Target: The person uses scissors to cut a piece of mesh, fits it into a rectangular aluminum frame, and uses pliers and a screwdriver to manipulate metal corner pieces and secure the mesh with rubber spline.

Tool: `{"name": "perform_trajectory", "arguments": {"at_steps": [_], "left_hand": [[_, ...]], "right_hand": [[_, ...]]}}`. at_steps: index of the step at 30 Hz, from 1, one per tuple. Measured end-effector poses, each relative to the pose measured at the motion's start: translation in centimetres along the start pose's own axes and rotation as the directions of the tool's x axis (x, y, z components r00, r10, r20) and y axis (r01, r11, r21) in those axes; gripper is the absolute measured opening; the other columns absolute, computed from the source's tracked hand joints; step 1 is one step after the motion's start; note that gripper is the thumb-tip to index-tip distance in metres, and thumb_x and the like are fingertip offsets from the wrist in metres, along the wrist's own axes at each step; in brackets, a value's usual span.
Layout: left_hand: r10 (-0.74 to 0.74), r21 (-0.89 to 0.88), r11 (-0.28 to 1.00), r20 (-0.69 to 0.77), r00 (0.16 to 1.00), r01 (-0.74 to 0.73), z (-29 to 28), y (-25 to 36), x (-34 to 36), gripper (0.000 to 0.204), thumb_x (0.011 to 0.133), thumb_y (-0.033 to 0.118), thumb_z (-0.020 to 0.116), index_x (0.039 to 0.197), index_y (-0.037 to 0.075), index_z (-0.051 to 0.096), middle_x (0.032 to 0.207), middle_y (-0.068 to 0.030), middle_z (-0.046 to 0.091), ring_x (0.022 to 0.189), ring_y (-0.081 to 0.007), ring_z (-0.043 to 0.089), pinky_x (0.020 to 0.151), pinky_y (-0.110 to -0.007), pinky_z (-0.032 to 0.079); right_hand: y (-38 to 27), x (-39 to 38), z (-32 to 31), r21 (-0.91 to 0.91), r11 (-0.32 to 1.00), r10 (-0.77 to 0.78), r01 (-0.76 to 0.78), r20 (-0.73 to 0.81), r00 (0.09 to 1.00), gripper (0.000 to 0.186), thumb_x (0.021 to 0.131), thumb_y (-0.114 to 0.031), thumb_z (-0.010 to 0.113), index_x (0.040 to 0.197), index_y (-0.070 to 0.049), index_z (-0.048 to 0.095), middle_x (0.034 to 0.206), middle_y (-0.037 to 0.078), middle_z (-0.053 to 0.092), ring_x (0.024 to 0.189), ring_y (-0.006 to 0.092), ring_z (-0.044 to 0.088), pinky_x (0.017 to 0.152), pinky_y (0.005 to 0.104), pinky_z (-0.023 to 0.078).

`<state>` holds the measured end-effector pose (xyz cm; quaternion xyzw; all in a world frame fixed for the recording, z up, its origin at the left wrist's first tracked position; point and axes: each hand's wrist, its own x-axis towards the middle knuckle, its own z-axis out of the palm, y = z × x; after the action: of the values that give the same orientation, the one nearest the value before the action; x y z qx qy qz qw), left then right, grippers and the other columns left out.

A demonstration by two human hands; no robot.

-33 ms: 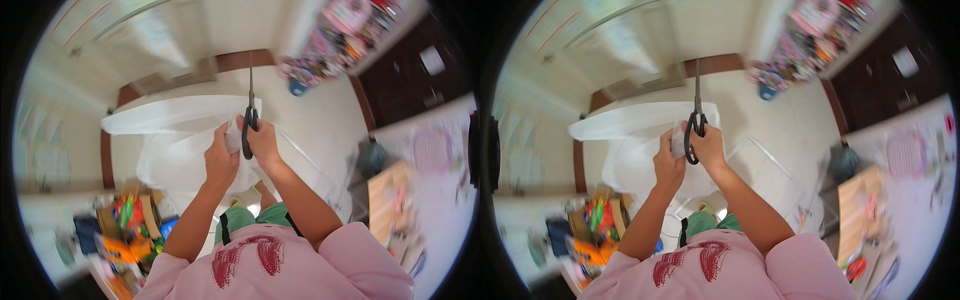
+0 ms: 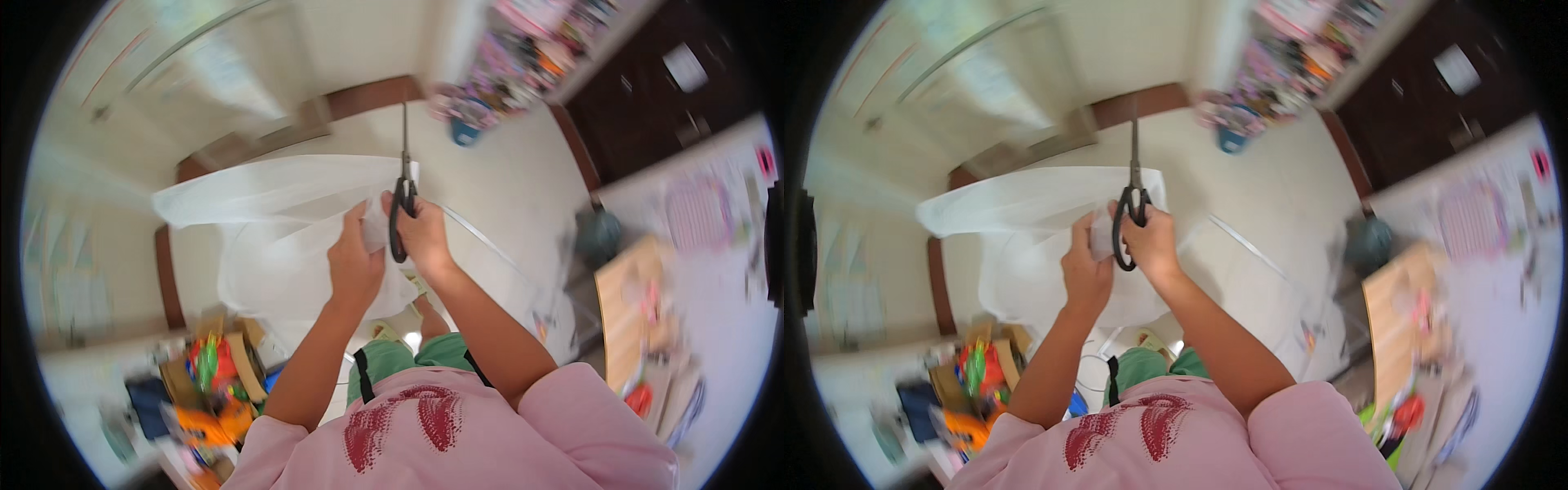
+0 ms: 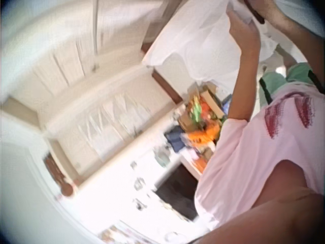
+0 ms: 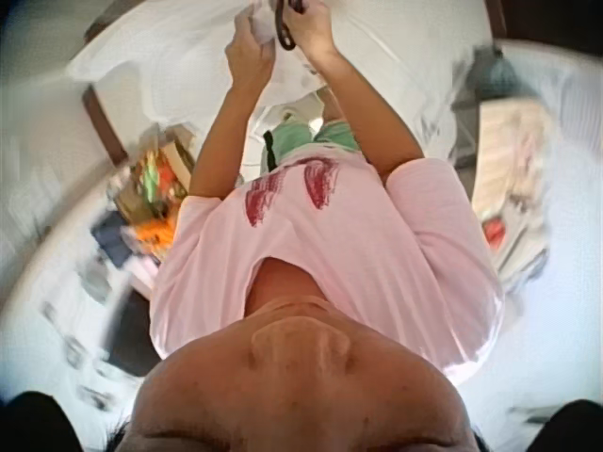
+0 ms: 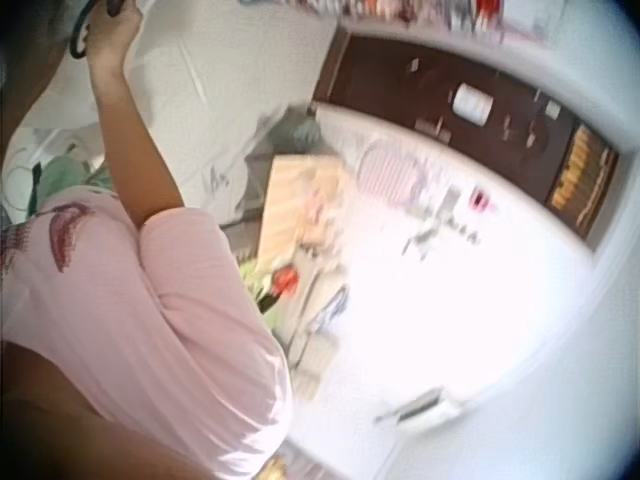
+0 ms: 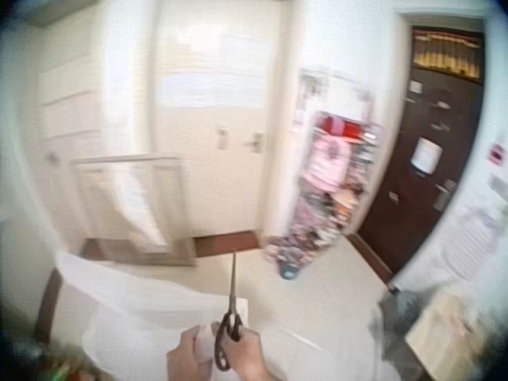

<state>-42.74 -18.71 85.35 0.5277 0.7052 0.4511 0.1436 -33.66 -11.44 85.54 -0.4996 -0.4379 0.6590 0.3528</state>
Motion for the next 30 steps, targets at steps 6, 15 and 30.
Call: {"name": "perform_trajectory", "arguments": {"at_steps": [6, 15, 30], "left_hand": [[0.212, -0.28, 0.953, 0.332, 0.919, -0.119, 14.3, 10.4, -5.7, 0.04, 0.08, 0.003, 0.052, 0.119, 0.007, 0.043, 0.09, -0.0209, 0.061, 0.079, -0.0388, 0.061, 0.069, -0.041, 0.048], [0.256, -0.206, 0.966, 0.641, 0.724, -0.159, 33.6, 21.9, -14.8, 0.038, 0.082, 0.003, 0.048, 0.118, 0.009, 0.041, 0.089, -0.0154, 0.061, 0.08, -0.034, 0.061, 0.072, -0.037, 0.047], [-0.063, 0.098, 0.995, 0.743, 0.667, -0.016, 64.0, 23.1, -24.7, 0.036, 0.084, 0.005, 0.049, 0.119, 0.003, 0.041, 0.082, -0.0098, 0.059, 0.071, -0.0177, 0.055, 0.069, -0.027, 0.044]], "right_hand": [[4.2, -6.4, -17.9, 0.183, 0.969, -0.066, 0.168, -0.463, 0.884, 0.038, 0.084, -0.035, 0.065, 0.068, -0.002, 0.057, 0.053, 0.0, 0.049, 0.046, 0.0071, 0.043, 0.041, 0.0263, 0.034], [15.8, -16.4, -49.4, -0.091, 0.925, 0.022, -0.37, -0.957, 0.289, 0.04, 0.068, -0.021, 0.064, 0.1, 0.003, 0.058, 0.077, 0.018, 0.063, 0.074, 0.0327, 0.062, 0.072, 0.0388, 0.047], [34.8, -8.9, -83.6, -0.273, 0.78, -0.078, -0.564, -0.935, 0.345, 0.042, 0.071, -0.006, 0.069, 0.108, 0.001, 0.052, 0.1, 0.02, 0.055, 0.097, 0.0388, 0.05, 0.083, 0.0443, 0.041]]}}
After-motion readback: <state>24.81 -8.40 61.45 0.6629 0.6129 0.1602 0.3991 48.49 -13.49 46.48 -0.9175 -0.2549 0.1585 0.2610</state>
